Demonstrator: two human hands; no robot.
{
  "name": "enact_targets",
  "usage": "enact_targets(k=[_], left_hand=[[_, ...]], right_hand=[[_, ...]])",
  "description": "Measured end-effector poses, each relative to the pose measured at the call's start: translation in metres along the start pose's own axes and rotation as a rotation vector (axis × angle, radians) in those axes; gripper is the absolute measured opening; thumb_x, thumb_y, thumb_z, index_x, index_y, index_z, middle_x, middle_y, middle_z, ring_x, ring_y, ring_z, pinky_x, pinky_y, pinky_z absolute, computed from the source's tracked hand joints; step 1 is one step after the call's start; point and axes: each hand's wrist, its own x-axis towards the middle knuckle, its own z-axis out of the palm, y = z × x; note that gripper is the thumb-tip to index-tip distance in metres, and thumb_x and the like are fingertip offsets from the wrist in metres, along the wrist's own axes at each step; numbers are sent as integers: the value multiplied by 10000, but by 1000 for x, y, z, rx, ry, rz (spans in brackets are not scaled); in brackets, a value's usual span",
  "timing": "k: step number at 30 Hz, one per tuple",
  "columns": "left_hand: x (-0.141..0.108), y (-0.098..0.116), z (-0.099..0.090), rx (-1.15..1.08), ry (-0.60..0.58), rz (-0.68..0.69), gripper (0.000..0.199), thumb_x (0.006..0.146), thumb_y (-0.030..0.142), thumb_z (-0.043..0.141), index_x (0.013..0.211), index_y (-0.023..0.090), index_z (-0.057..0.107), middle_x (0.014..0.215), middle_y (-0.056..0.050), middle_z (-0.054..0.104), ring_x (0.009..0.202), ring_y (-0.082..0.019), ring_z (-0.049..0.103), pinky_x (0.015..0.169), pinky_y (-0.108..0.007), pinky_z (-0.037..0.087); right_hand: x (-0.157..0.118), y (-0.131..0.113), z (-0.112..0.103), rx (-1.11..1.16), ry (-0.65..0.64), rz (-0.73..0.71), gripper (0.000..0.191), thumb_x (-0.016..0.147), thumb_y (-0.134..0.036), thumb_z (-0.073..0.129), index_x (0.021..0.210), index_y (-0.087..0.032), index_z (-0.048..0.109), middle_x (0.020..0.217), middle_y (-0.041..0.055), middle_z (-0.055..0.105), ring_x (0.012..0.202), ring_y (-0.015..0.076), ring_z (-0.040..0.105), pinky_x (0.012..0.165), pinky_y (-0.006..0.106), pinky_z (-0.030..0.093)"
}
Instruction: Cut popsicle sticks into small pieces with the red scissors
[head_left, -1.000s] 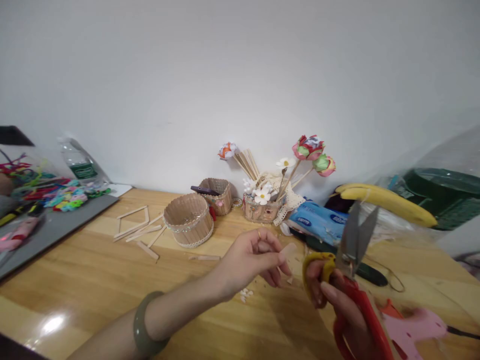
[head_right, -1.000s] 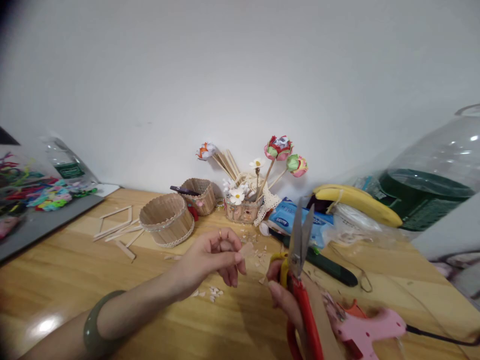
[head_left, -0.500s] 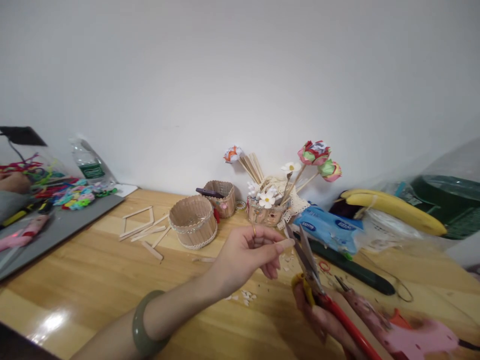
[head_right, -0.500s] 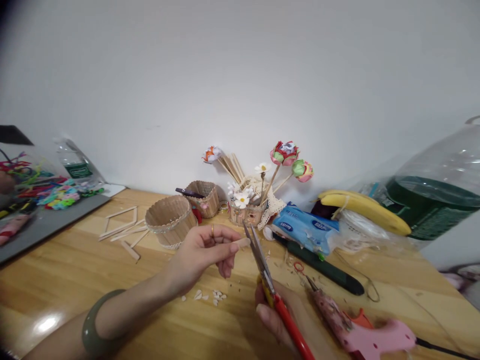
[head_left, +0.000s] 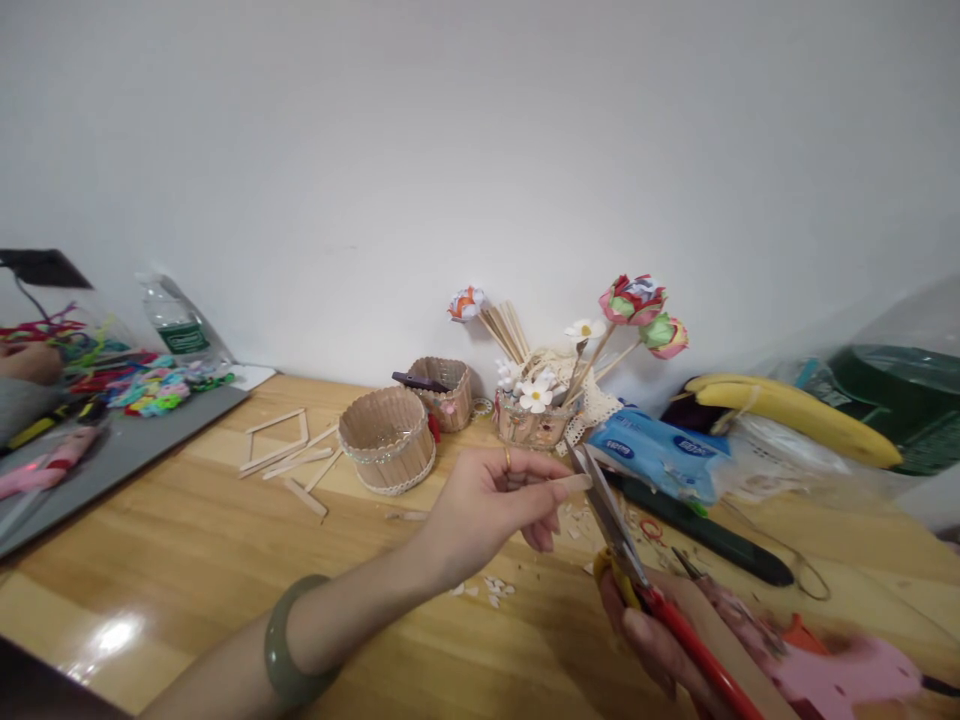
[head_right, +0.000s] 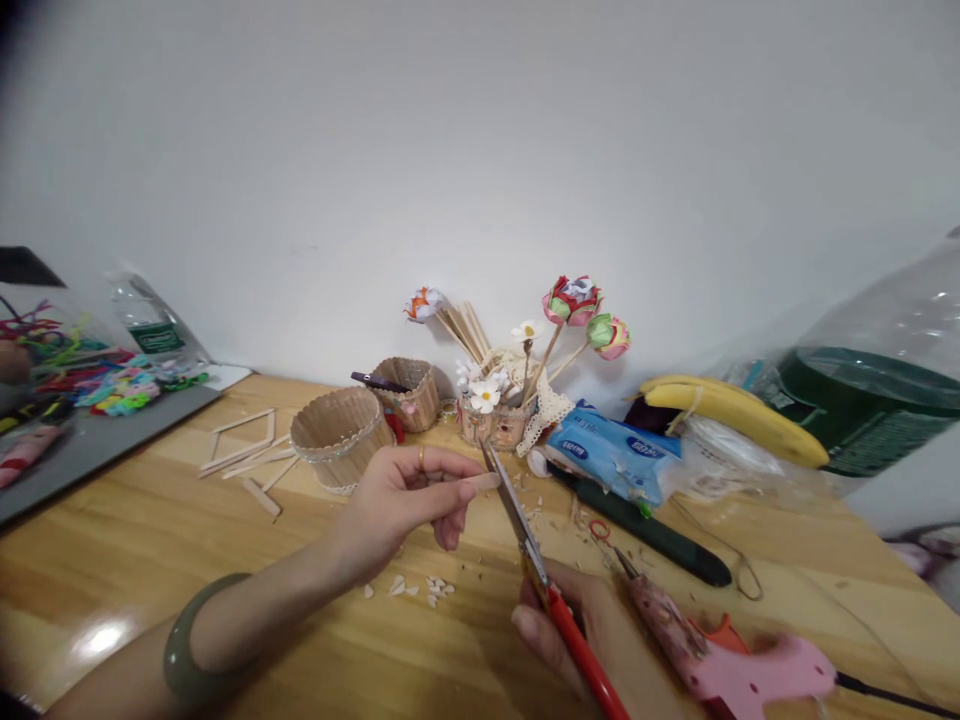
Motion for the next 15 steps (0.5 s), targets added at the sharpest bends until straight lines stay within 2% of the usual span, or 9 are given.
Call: enact_targets(k=[8,15], left_hand=[[-1,5,2,-1,23,-42,176,639,246,710,719,95,668,440,31,556,378,-49,501,398,-155,427],[0,2,0,-26,20,-24,193,638,247,713,746,90,680,453,27,571,382,-49,510,410,-155,440]], right_hand=[[1,-2,-4,-89,-39,-4,479,713,-631,537,495,-216,441,419,-29,366,400,112,315,429,278,183],[-1,-1,-6,-280,19,-169,528,789,-664,406,503,-222,442,439,-21,437,372,106,349,407,275,235]])
